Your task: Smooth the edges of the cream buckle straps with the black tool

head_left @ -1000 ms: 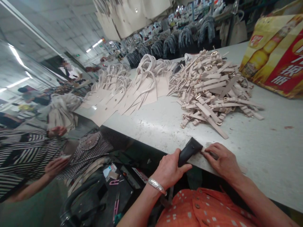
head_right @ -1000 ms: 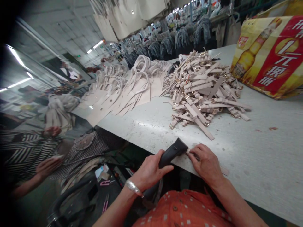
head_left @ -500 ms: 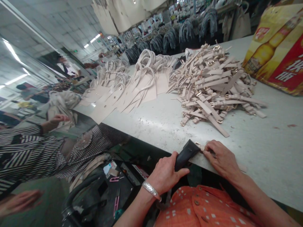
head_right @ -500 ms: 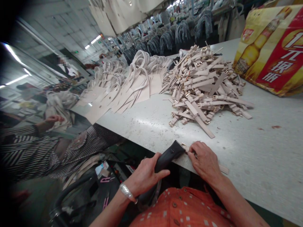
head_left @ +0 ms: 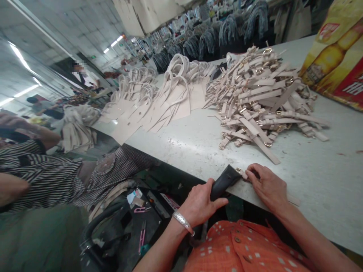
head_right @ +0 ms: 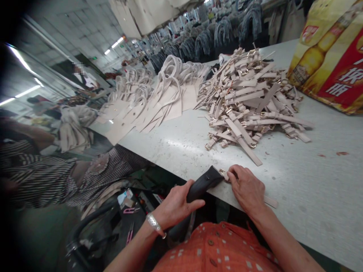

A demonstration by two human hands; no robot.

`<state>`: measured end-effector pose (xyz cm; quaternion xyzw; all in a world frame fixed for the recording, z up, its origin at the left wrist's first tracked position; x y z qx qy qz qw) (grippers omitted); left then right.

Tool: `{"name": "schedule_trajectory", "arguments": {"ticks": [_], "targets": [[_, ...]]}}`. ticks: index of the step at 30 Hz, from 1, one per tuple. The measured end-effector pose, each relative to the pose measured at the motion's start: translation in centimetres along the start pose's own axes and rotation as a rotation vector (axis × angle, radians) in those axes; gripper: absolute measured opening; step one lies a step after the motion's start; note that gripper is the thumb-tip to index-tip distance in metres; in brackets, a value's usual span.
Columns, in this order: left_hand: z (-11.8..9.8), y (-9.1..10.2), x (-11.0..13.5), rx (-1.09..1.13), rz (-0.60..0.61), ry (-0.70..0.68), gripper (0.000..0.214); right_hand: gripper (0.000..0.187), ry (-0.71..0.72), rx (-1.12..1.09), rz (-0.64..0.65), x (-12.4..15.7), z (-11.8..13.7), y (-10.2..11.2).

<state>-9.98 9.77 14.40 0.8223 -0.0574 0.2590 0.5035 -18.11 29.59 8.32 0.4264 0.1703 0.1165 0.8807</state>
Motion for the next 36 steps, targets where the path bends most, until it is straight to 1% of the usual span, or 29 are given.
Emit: {"name": "schedule_trajectory", "arguments": {"ticks": [4,7,14,18,22,23,25,27,29,36], "targets": [[0.1,0.2,0.0,0.011,-0.016,0.009,0.034,0.015,0.018,0.069,0.004,-0.2,0.2,-0.2],[-0.2,0.2,-0.1,0.008,0.002,0.002,0.034,0.015,0.028,0.078,0.002,-0.2,0.2,-0.2],[-0.9,0.1,-0.7,-0.009,0.004,-0.005,0.035,0.017,-0.001,0.108,0.014,-0.2,0.4,0.0],[-1.6,0.0,-1.3,-0.028,-0.006,-0.014,0.038,0.02,0.001,0.101,0.005,-0.2,0.5,0.0],[-2.3,0.1,-1.7,-0.056,-0.024,-0.014,0.039,0.013,-0.017,0.018,-0.022,0.5,-0.1,0.0],[-2.5,0.2,-1.7,-0.064,-0.034,-0.02,0.039,0.015,-0.002,-0.005,-0.03,0.8,-0.2,0.0],[-2.7,0.2,-1.7,-0.066,-0.05,-0.033,0.039,0.021,0.088,-0.033,-0.052,1.4,-0.2,0.0],[-2.7,0.1,-1.6,-0.061,-0.054,-0.034,0.039,0.021,0.211,-0.038,-0.084,1.8,0.1,0.1],[-2.5,0.1,-1.3,-0.065,-0.062,-0.029,0.04,0.019,0.298,-0.051,-0.11,2.0,0.2,0.1],[-1.1,-0.4,-0.2,-0.066,-0.038,-0.006,0.038,0.006,0.377,-0.044,-0.189,1.6,0.6,0.3]]}}
Point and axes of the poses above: each hand's wrist, its own x-axis away from the middle knuckle, its own y-axis out of the back of the hand, z = x × y, the point moved 7 cm from there along -x, towards the middle knuckle, and after that the axes turned 14 degrees about y, right-handed, at the moved point
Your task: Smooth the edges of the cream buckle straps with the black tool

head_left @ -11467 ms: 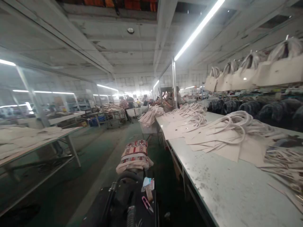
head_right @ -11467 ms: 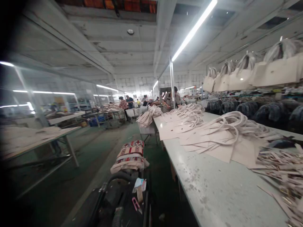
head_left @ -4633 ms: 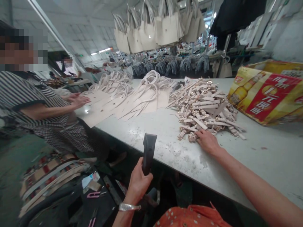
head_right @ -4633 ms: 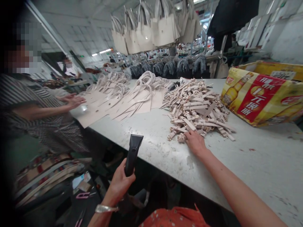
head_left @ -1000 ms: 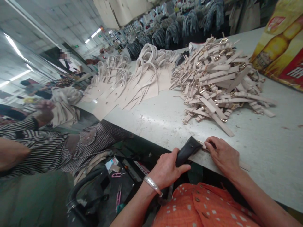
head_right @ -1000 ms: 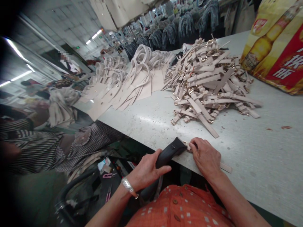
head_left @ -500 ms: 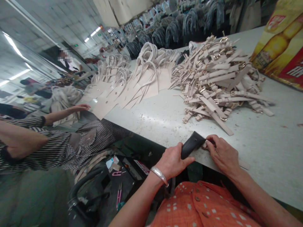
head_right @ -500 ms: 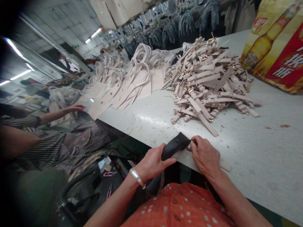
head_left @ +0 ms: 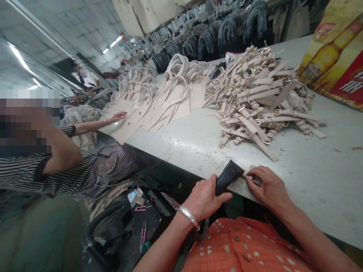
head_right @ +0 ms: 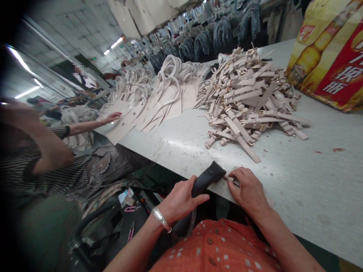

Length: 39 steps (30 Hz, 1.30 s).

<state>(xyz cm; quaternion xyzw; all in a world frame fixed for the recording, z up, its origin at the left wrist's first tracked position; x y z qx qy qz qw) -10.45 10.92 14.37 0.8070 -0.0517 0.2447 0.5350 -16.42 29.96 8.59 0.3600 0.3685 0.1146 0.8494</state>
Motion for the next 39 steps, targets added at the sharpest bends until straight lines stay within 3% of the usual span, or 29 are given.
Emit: {"name": "schedule_trajectory", "arguments": {"ticks": [4,11,17,23,27,31,39], "targets": [[0.3,-0.1,0.0,0.001,-0.003,0.019,0.037,0.009,0.021,-0.01,-0.004,0.1,0.0,0.1],[-1.2,0.2,-1.0,-0.024,-0.034,-0.002,0.039,0.015,0.016,-0.034,0.107,0.1,0.3,0.3],[-1.8,0.0,-1.7,-0.007,-0.032,-0.009,0.041,0.018,-0.008,0.012,0.106,0.6,0.2,0.3],[-0.7,0.8,0.2,-0.014,-0.082,0.017,0.042,0.019,-0.044,-0.012,0.063,0.9,-0.5,0.1],[-0.2,0.4,2.2,0.008,-0.022,0.026,0.041,0.02,-0.052,-0.021,0.041,0.9,-0.7,0.2],[-0.9,-1.0,3.1,-0.01,0.041,0.02,0.04,0.02,-0.038,-0.039,0.028,0.9,-0.5,0.4],[-2.3,-2.1,2.8,-0.077,0.021,0.038,0.041,0.031,-0.046,-0.031,0.007,0.8,-0.3,0.9]]}}
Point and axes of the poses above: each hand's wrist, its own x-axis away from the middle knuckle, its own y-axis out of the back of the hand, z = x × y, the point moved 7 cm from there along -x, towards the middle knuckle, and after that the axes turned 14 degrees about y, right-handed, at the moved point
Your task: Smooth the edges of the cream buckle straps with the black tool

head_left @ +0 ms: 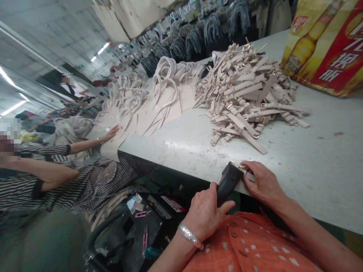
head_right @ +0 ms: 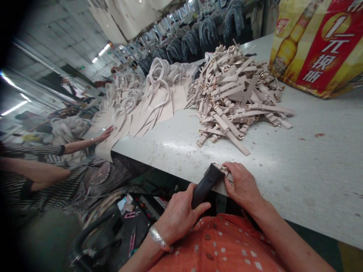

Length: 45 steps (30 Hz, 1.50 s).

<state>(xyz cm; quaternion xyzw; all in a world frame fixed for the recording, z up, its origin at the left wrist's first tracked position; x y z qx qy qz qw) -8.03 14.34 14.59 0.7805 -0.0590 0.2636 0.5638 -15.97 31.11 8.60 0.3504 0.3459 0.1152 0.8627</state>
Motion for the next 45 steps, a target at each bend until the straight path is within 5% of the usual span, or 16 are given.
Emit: {"name": "schedule_trajectory", "arguments": {"ticks": [10,21,32,39,45], "targets": [[-1.8,0.0,-1.2,-0.079,-0.08,-0.038,0.044,0.043,-0.197,-0.039,-0.028,0.7,-1.1,-0.1],[0.4,-0.3,-0.1,-0.045,-0.04,-0.014,0.041,0.031,-0.166,0.027,-0.059,0.9,-0.9,0.1],[-2.2,0.0,-2.2,-0.04,-0.106,-0.065,0.045,0.034,-0.284,-0.001,-0.059,1.0,-1.2,0.2],[1.7,3.0,-2.5,0.072,-0.178,0.035,0.041,0.02,-0.182,0.036,-0.023,0.9,-0.8,0.2],[2.6,2.4,-2.3,0.06,-0.064,0.002,0.041,0.015,-0.168,0.037,-0.024,0.7,-0.8,0.1]]}}
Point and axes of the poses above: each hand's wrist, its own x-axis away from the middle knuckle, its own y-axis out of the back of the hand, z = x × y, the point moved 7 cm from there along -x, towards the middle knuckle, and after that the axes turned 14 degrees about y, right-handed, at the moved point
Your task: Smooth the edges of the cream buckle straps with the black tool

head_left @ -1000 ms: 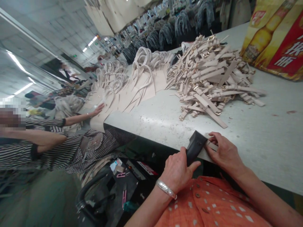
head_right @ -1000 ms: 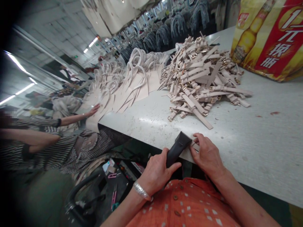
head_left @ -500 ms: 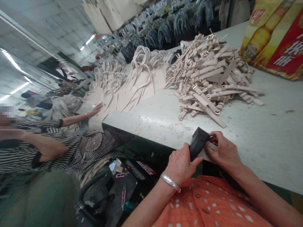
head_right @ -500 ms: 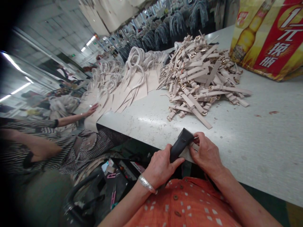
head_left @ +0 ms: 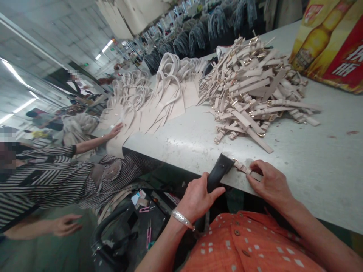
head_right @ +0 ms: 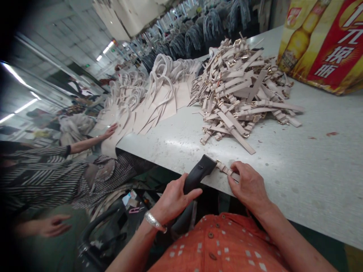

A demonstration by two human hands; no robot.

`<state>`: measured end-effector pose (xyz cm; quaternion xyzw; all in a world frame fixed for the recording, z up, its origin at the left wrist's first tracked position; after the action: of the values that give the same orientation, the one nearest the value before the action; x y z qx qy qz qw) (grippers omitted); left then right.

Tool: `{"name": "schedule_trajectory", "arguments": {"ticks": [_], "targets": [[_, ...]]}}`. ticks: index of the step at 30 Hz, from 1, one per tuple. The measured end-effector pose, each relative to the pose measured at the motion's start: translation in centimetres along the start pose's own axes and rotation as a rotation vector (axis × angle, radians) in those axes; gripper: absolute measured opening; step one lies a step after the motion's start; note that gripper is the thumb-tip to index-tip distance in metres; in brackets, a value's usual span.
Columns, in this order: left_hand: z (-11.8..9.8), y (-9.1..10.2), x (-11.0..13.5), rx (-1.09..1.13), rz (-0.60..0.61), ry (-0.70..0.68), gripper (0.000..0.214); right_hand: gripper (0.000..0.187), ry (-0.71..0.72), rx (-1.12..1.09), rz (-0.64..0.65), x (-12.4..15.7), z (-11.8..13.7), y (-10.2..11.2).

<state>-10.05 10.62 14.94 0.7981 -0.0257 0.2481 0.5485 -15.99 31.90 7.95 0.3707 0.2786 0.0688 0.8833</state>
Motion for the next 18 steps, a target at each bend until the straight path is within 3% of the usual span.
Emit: {"name": "schedule_trajectory", "arguments": {"ticks": [4,11,18], "targets": [[-1.1,-0.7,-0.7,-0.041,0.041,-0.001,0.042,0.012,0.056,0.017,-0.002,-0.2,0.4,0.0],[-3.3,-0.6,-3.0,-0.021,0.006,-0.071,0.046,0.015,0.107,0.065,0.017,0.0,0.3,-0.5],[-2.1,-0.2,-1.7,-0.081,-0.039,-0.052,0.044,0.021,0.15,0.085,-0.031,-0.1,0.9,-0.3]]}}
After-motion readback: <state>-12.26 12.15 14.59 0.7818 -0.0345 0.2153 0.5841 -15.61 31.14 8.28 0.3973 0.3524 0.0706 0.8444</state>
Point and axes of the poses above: each hand's wrist, its own x-axis away from the middle knuckle, its own y-axis out of the back of the hand, z = x × y, the point moved 7 cm from there along -x, towards the middle knuckle, and after that the axes turned 14 degrees about y, right-handed, at the moved point
